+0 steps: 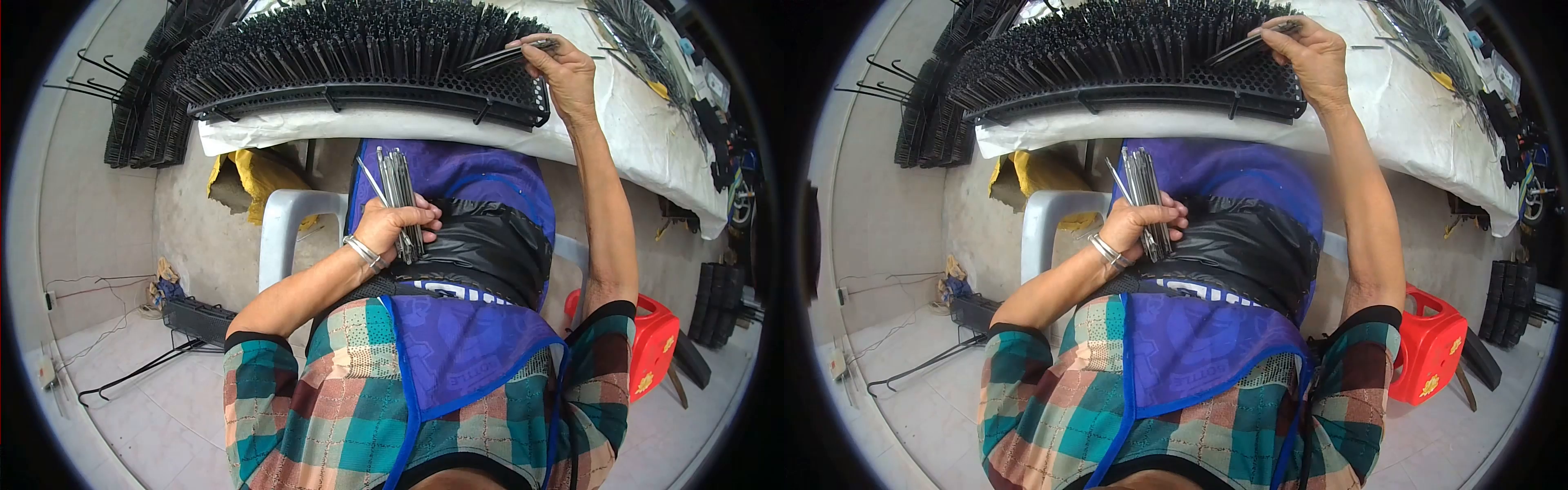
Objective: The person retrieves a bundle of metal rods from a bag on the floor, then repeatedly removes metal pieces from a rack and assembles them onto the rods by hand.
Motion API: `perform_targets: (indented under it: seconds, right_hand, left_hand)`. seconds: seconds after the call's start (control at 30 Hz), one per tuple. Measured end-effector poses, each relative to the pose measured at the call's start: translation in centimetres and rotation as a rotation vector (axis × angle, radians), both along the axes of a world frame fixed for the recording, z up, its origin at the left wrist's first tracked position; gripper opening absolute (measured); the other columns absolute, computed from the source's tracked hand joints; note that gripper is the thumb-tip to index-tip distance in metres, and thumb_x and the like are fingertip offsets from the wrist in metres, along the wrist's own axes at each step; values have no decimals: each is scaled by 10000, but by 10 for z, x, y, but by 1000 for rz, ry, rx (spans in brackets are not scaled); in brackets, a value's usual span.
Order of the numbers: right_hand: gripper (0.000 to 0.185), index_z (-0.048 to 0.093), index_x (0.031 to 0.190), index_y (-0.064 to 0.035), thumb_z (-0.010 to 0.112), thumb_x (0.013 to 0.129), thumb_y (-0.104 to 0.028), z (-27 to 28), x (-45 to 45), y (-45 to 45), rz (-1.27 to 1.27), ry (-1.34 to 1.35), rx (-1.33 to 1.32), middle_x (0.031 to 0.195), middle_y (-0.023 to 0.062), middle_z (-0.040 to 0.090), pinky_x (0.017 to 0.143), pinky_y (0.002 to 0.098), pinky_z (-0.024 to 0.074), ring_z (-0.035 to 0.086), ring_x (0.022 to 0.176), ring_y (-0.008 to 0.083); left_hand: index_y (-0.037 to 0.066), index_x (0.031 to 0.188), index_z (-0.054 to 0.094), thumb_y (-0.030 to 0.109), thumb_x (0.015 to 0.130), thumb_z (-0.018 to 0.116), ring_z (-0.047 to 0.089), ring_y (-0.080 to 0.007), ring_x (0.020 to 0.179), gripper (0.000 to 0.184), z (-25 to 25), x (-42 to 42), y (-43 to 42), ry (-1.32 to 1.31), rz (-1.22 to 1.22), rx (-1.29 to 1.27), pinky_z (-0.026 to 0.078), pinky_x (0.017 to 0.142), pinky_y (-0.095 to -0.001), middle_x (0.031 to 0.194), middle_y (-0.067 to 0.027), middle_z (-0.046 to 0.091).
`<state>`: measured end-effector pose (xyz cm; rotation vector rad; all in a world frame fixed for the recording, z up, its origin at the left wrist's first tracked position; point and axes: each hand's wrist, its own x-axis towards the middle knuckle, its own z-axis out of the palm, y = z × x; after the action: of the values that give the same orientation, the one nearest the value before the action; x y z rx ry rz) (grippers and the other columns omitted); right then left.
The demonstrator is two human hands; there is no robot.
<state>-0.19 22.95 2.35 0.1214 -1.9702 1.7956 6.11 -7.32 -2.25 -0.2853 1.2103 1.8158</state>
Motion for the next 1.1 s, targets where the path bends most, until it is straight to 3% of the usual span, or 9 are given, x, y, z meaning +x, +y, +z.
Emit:
perform_targets:
  seconds: [0.33,0.53,0.63,0.73,0.83,0.93,1.1]
  right_hand:
    - [100,627,926,-15,594,833,-28,15,-8,0,135,6,198,886,73,672,453,156,317,409,519,17]
    - [99,628,931,-25,586,841,-31,11,-4,3,121,-30,57,884,82,672,440,155,296,406,522,12]
    - [65,642,866,-11,626,804,-28,10,-1,-7,47,-54,-47,803,53,671,435,151,332,445,536,10]
    - [98,623,929,-15,598,838,-42,0,-1,-8,74,-54,-53,880,88,671,445,168,299,425,548,17]
    - [93,625,918,-12,604,833,-43,-1,1,-10,41,-67,-110,885,96,671,455,163,317,448,561,26]
    - [98,623,921,-12,608,829,-43,-7,1,-9,-69,-64,-5,889,110,667,496,176,421,542,617,62]
    - [110,612,933,-2,602,830,-35,-4,5,-20,-100,-58,-102,885,130,659,601,236,537,634,767,152]
  left_hand:
    - [-6,828,559,-62,717,625,640,-246,748,140,1,0,0,-9,2,-1,559,607,-320,859,-163,623]
    - [-8,828,561,-60,711,628,641,-248,743,145,-2,-1,0,-22,-1,12,560,612,-323,863,-166,622]
    - [-10,826,562,-62,706,629,642,-251,747,147,-4,-1,0,-25,0,13,562,614,-326,865,-169,622]
    - [-11,825,562,-61,703,631,643,-254,750,148,-1,0,1,-24,3,6,562,614,-329,868,-172,623]
    - [-7,825,562,-60,705,631,643,-256,752,148,-1,0,1,-22,3,0,562,613,-332,870,-172,624]
    - [-3,824,562,-60,707,630,642,-254,748,146,-2,0,1,-32,3,5,562,610,-335,871,-171,625]
    - [0,822,561,-59,712,627,641,-251,742,142,-3,-1,1,-39,7,13,561,607,-333,865,-167,625]
